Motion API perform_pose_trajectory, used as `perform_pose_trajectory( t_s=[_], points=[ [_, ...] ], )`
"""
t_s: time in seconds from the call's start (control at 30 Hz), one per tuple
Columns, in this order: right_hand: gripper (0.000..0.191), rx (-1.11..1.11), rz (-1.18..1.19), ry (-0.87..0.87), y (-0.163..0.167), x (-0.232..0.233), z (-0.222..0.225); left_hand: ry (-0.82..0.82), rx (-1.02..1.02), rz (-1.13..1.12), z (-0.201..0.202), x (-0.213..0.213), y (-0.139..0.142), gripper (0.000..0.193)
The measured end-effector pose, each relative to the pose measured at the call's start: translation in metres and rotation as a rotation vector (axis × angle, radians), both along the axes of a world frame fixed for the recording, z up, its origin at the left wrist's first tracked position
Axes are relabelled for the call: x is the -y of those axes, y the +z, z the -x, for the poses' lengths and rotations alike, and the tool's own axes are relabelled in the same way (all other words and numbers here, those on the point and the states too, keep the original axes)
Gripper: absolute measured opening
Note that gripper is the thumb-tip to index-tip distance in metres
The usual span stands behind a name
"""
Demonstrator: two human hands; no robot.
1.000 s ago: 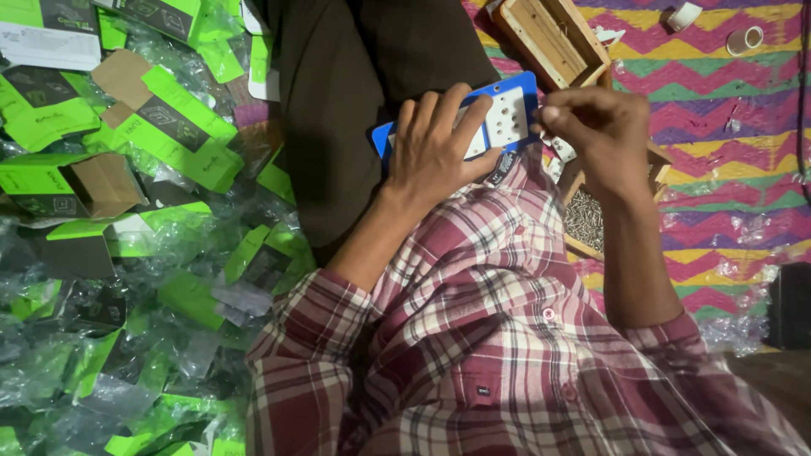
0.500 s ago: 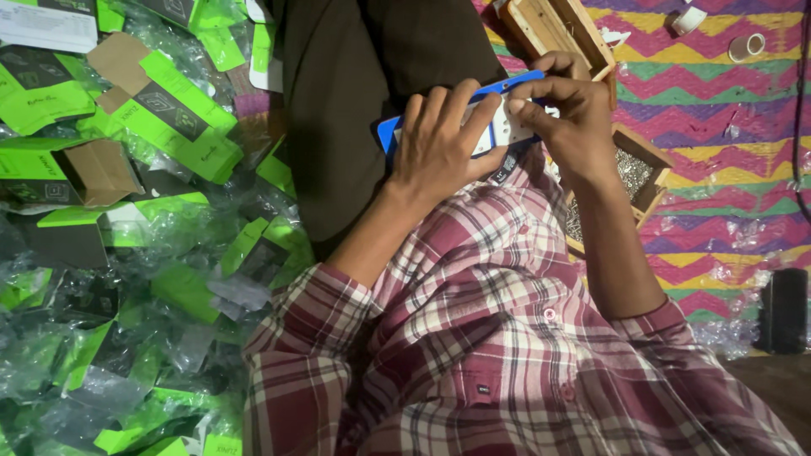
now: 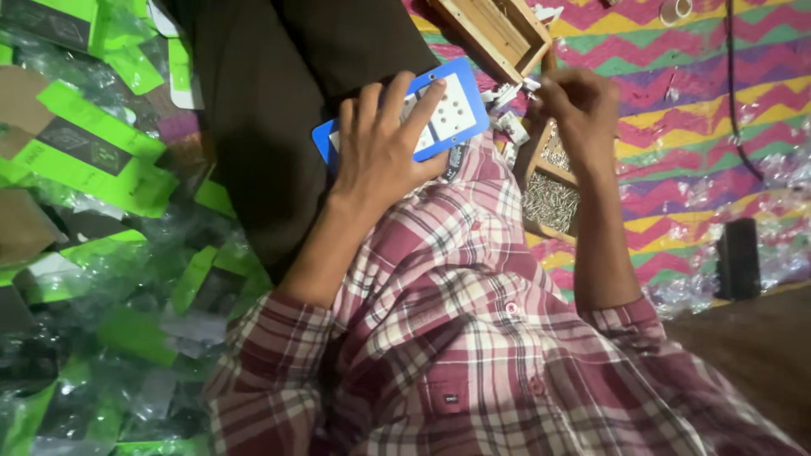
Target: The person assembles electrical components by inserting white switches into blue and green plastic backplates and securing them with screws. They handle multiple backplates and switches, using a screwdriver to tighten the screws.
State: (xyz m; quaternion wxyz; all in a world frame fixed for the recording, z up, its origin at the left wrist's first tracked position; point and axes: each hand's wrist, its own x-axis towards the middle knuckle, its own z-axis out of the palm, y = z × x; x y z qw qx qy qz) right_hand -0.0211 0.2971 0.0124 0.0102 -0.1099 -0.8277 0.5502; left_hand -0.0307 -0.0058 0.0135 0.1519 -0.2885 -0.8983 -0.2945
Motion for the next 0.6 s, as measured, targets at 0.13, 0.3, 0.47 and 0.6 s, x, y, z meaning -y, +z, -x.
perform_pose_trajectory(
  t_s=[0.13,0.3,0.47,0.6],
  points=[
    [0.024,0.451,-0.707,0.159,-0.013,-0.054,-0.018,-0.012,-0.080,-0.089,0.002,0.000,0.004,0.076],
    [0.038,0.318,-0.578,0.244,-0.029,-0.045,-0.028,-0.001,-0.045,-0.439,0.009,-0.006,0.016,0.074],
    [0.027,0.395,-0.550,0.205,-0.020,-0.044,-0.032,-0.231,0.876,-1.431,0.001,-0.025,0.015,0.068],
    [0.031,0.434,-1.045,0.505,-0.020,-0.046,-0.029,-0.396,1.353,-1.745,0.003,-0.027,0.001,0.073]
  ],
)
